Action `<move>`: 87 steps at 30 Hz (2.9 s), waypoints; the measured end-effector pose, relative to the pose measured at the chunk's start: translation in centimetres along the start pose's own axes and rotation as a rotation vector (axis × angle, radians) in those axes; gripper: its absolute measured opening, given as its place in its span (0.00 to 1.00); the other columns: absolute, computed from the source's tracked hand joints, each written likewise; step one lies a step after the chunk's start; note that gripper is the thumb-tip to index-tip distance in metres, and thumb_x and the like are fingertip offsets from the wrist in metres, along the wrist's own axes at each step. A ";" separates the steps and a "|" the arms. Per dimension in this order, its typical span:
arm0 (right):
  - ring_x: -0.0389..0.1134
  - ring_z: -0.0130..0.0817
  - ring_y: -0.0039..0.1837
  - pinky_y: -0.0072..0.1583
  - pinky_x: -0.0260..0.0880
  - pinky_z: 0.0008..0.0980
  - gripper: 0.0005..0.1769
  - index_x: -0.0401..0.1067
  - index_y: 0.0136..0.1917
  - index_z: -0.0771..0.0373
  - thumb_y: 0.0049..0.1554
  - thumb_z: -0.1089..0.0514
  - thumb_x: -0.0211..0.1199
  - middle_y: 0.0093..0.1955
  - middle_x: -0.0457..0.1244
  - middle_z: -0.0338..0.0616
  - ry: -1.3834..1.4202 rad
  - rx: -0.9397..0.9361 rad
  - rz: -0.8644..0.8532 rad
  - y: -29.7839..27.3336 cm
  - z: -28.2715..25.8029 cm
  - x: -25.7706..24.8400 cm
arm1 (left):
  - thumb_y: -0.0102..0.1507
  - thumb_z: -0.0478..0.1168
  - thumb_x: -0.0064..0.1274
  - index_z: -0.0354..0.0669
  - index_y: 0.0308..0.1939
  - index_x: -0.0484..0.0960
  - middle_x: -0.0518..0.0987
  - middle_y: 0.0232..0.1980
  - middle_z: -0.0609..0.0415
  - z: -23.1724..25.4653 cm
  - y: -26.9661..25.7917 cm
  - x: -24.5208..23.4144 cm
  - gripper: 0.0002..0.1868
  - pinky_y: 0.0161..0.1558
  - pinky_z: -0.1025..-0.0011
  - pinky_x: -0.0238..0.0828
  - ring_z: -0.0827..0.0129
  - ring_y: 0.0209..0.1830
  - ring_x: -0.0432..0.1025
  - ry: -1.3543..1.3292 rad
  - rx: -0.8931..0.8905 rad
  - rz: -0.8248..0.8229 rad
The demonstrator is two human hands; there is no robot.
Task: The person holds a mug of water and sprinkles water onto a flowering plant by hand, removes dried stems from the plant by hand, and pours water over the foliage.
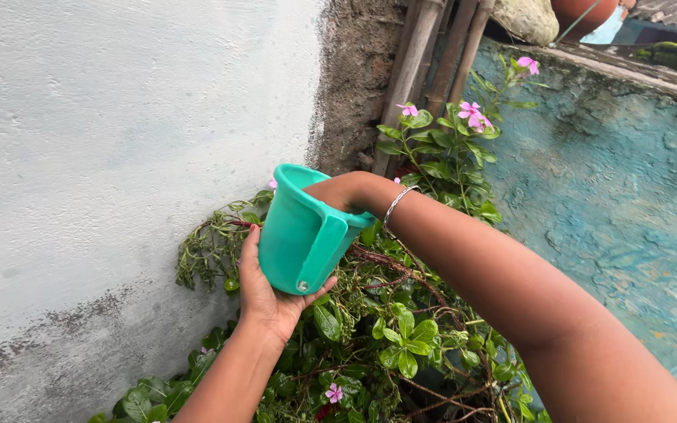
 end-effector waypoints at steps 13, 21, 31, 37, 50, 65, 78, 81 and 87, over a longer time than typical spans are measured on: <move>0.50 0.14 0.21 0.22 0.49 0.18 0.24 0.65 0.27 0.53 0.60 0.44 0.65 0.21 0.53 0.27 0.884 0.379 0.927 -8.2 -0.3 -14.5 | 0.57 0.73 0.36 0.49 0.65 0.70 0.75 0.62 0.45 4.8 0.5 -4.0 0.43 0.50 0.42 0.77 0.51 0.57 0.76 -0.087 0.139 0.090; 0.67 0.20 0.34 0.38 0.70 0.22 0.07 0.80 0.45 0.65 0.53 0.60 0.70 0.34 0.70 0.37 0.450 0.539 0.903 -8.0 6.9 -12.7 | 0.57 0.73 0.34 0.48 0.66 0.69 0.75 0.63 0.43 4.6 1.1 -5.4 0.45 0.52 0.42 0.77 0.48 0.56 0.76 -0.101 0.130 0.096; 0.75 0.29 0.45 0.47 0.77 0.30 0.13 0.78 0.53 0.63 0.60 0.56 0.59 0.48 0.72 0.44 0.404 0.496 0.585 -6.0 -5.8 -11.2 | 0.57 0.74 0.35 0.47 0.67 0.69 0.75 0.63 0.43 3.1 2.1 -3.4 0.46 0.52 0.42 0.77 0.50 0.57 0.76 -0.063 0.070 0.074; 0.71 0.25 0.53 0.53 0.75 0.28 0.20 0.72 0.63 0.65 0.62 0.51 0.60 0.56 0.69 0.39 0.085 0.427 0.082 0.2 2.7 -2.9 | 0.57 0.74 0.38 0.46 0.64 0.71 0.77 0.60 0.44 1.3 2.7 -0.5 0.45 0.49 0.44 0.79 0.49 0.54 0.77 -0.051 0.038 -0.028; 0.56 0.17 0.28 0.30 0.60 0.20 0.23 0.64 0.35 0.54 0.71 0.48 0.53 0.28 0.56 0.28 1.086 -0.218 0.740 -6.5 -2.6 -17.3 | 0.58 0.72 0.36 0.47 0.66 0.70 0.76 0.62 0.44 3.2 4.6 -0.9 0.43 0.49 0.44 0.79 0.50 0.55 0.76 -0.111 0.078 0.009; 0.70 0.28 0.51 0.53 0.75 0.29 0.16 0.71 0.61 0.63 0.63 0.55 0.57 0.52 0.68 0.39 0.759 0.528 0.988 -11.0 8.4 -13.0 | 0.58 0.72 0.35 0.48 0.66 0.70 0.75 0.64 0.44 2.3 5.1 -1.9 0.43 0.51 0.43 0.77 0.50 0.58 0.75 -0.089 0.055 0.033; 0.68 0.24 0.52 0.50 0.74 0.33 0.29 0.68 0.63 0.66 0.50 0.55 0.69 0.56 0.68 0.39 0.109 0.399 0.102 -10.7 2.4 -2.8 | 0.57 0.74 0.35 0.51 0.63 0.72 0.77 0.60 0.49 -5.4 5.7 6.9 0.42 0.46 0.46 0.78 0.55 0.54 0.75 -0.025 -0.137 -0.154; 0.70 0.18 0.43 0.43 0.75 0.29 0.14 0.76 0.51 0.60 0.53 0.53 0.63 0.44 0.71 0.31 0.457 0.482 0.235 -13.2 3.4 -1.7 | 0.57 0.73 0.36 0.51 0.63 0.72 0.76 0.60 0.49 -6.5 5.7 8.2 0.41 0.46 0.46 0.78 0.55 0.54 0.75 0.009 -0.152 -0.176; 0.56 0.15 0.25 0.25 0.57 0.16 0.24 0.61 0.29 0.52 0.66 0.52 0.58 0.26 0.55 0.30 1.216 0.102 0.761 -23.0 -3.6 -10.5 | 0.58 0.73 0.34 0.50 0.63 0.72 0.77 0.60 0.47 -7.4 5.6 9.3 0.41 0.46 0.46 0.78 0.54 0.54 0.75 0.000 -0.169 -0.195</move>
Point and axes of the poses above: each hand's wrist, its own y-axis towards the middle knuckle, its own x-axis out of the palm, z = x × y, the point moved 10 cm from there along y, towards the middle knuckle
